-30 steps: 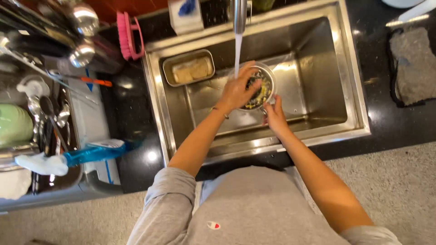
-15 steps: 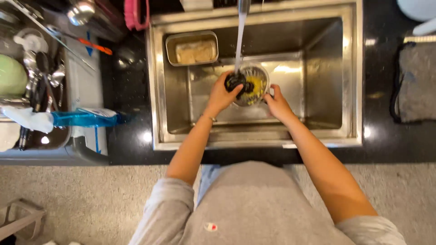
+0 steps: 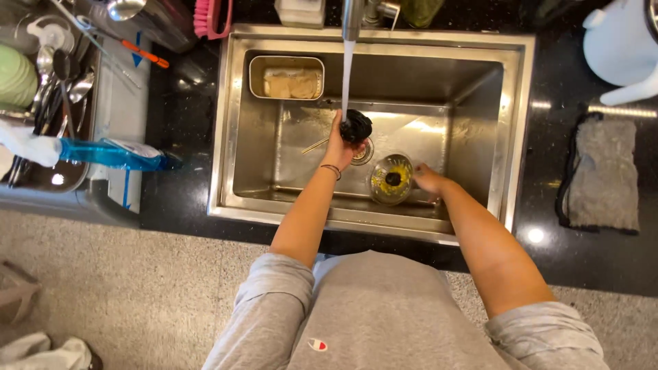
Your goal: Washing a black plastic juicer component and a metal strainer using a sponge and soap in a kitchen sink.
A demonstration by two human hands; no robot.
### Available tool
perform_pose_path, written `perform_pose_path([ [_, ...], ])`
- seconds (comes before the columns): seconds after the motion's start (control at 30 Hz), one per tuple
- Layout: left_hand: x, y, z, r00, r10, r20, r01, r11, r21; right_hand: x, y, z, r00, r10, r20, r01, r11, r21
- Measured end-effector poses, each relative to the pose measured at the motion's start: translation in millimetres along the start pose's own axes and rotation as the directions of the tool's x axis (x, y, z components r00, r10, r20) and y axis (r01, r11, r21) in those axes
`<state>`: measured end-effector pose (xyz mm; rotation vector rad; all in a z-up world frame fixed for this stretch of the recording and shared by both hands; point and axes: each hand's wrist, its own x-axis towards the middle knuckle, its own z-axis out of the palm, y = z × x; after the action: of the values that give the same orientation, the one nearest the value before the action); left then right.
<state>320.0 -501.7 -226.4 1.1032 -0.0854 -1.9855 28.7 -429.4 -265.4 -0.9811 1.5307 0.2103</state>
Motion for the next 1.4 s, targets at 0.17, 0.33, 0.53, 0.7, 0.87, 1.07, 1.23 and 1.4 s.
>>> perform_pose_path([
  [0.17, -1.7, -17.7, -7.5, 0.999, 0.04, 0.022, -0.04, 0.999, -0.004, 66.5, 142.8, 21.9, 0.946, -0.322, 0.042, 0.323, 0.946, -0.023],
  [0.33, -4.4, -9.5, 2.8, 0.997, 0.075, 0.013, -0.076, 0.994, 0.078, 114.6, 92.9, -4.1, 0.995, -0.089, -0.038, 0.085, 0.992, -0.089],
  [0.53, 50.2, -30.1, -19.6, 0.998, 0.056, 0.004, -0.056, 0.998, 0.013, 79.1, 34.8, -8.6, 0.989, -0.037, -0.144, 0.02, 0.993, -0.117],
  [0.7, 8.1, -23.7, -0.5, 0.998, 0.06, -0.02, -0.059, 0.998, 0.024, -47.0, -128.3, 22.4, 0.75, -0.538, -0.383, 0.655, 0.683, 0.324],
  [0.87, -34.5, 1.1, -9.5, 0.999, 0.016, -0.029, -0.011, 0.981, 0.191, 25.2, -162.7, 65.1, 0.593, -0.622, -0.511, 0.753, 0.653, 0.079],
  [1.07, -26.1, 3.3, -129.6, 0.945, 0.327, 0.007, -0.267, 0.758, 0.595, -5.0, -242.4, 103.8, 0.805, -0.49, -0.334, 0.45, 0.872, -0.195],
  [1.23, -113.1, 79.6, -130.7, 0.935, 0.224, -0.274, -0.116, 0.925, 0.362, -27.3, -337.9, 94.8, 0.696, -0.629, -0.347, 0.435, 0.753, -0.494],
  [1.4, -132.7, 108.7, -145.6, 0.976, 0.183, -0.122, -0.178, 0.983, 0.049, -63.6, -453.4, 46.4, 0.221, -0.633, -0.742, 0.58, 0.697, -0.422],
])
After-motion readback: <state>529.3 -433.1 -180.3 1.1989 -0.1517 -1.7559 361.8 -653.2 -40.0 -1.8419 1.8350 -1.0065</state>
